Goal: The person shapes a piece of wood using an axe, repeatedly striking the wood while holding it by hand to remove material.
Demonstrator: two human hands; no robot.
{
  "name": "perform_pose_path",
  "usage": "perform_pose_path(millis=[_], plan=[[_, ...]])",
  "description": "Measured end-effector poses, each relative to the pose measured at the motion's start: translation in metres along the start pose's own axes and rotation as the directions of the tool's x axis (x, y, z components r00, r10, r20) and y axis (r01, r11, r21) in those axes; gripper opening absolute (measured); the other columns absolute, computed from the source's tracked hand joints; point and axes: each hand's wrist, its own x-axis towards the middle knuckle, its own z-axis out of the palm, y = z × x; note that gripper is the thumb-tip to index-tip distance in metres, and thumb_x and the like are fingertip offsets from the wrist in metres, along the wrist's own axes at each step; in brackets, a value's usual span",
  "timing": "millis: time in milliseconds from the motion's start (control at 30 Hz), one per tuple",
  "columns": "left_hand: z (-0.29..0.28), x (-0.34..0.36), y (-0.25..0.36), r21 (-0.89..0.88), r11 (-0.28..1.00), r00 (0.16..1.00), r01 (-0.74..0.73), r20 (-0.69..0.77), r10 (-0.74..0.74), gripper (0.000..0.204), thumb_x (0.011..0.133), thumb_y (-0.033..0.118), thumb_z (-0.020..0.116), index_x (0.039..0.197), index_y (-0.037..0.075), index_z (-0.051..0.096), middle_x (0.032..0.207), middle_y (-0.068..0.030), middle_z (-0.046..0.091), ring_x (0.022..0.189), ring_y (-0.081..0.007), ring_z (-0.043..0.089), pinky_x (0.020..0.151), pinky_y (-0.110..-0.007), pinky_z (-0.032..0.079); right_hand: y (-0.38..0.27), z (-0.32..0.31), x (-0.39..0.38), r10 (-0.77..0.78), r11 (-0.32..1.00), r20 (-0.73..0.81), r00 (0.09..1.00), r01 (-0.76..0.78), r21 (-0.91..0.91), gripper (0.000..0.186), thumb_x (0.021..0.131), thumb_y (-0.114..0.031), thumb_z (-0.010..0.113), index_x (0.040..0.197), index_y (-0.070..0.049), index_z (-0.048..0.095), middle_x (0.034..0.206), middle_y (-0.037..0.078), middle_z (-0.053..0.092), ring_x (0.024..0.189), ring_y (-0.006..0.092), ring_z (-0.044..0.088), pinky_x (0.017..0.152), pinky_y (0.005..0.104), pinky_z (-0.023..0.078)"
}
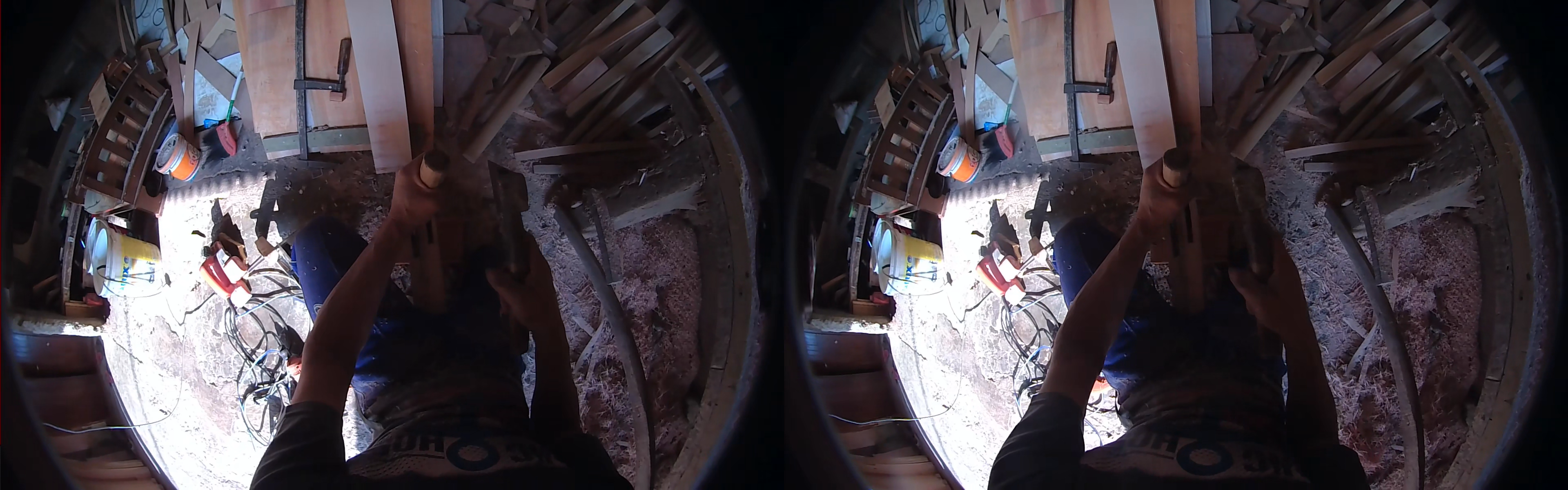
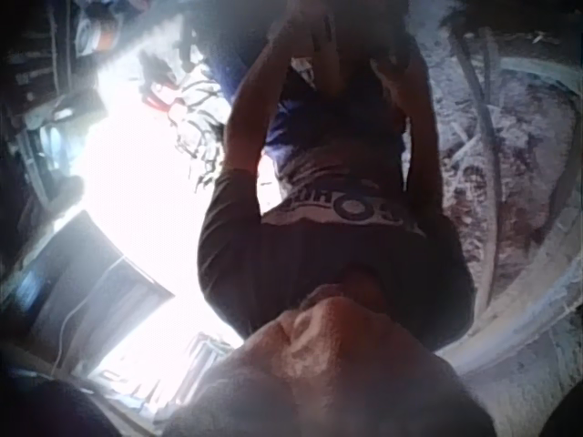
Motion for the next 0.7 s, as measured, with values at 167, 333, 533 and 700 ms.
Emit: perform_pose_path(millis=[167,333,533,700], plan=[[0.001,0.002,-0.016,-0.015,1.000,1.000,0.026,0.002,-0.026,0.036,0.077,0.007,0.078,0.111,0.003,0.065,0.097,-0.0030,0.069,0.089,-0.0109,0.064,0.080,-0.030,0.053,-0.003,0.004,-0.001,0.052,0.998,0.063,0.997,-0.051,-0.022,0.070,0.081,-0.003,0.070,0.143,-0.005,0.040,0.069,-0.001,0.053,0.047,0.0085,0.051,0.043,0.0258,0.042],[-0.001,0.002,-0.009,0.015,1.000,1.000,0.007,0.031,-0.008,0.034,0.079,0.006,0.076,0.111,0.003,0.065,0.096,-0.0023,0.069,0.088,-0.0106,0.063,0.079,-0.029,0.053,-0.011,0.011,0.002,0.054,0.994,0.074,0.996,-0.047,-0.102,0.066,0.082,-0.003,0.068,0.143,-0.005,0.042,0.071,0.000,0.054,0.047,0.0078,0.050,0.043,0.0245,0.041],[-0.013,-0.004,-0.014,-0.082,0.990,0.992,0.119,0.056,-0.114,0.032,0.080,0.005,0.074,0.111,0.002,0.065,0.097,-0.0032,0.070,0.087,-0.0114,0.065,0.079,-0.028,0.053,-0.025,0.017,0.024,-0.445,0.763,0.175,0.878,0.474,-0.439,0.065,0.086,-0.005,0.066,0.144,-0.005,0.037,0.082,0.010,0.064,0.063,0.0249,0.066,0.055,0.0351,0.051],[-0.020,-0.001,-0.027,-0.187,0.977,0.991,-0.105,0.067,0.119,0.032,0.079,0.005,0.073,0.110,0.002,0.065,0.103,-0.0063,0.070,0.093,-0.0158,0.066,0.082,-0.031,0.053,-0.041,0.033,0.046,-0.477,0.572,0.270,0.837,0.528,-0.627,0.065,0.087,-0.007,0.064,0.145,-0.006,0.034,0.096,0.025,0.066,0.085,0.0453,0.067,0.071,0.0467,0.054]])
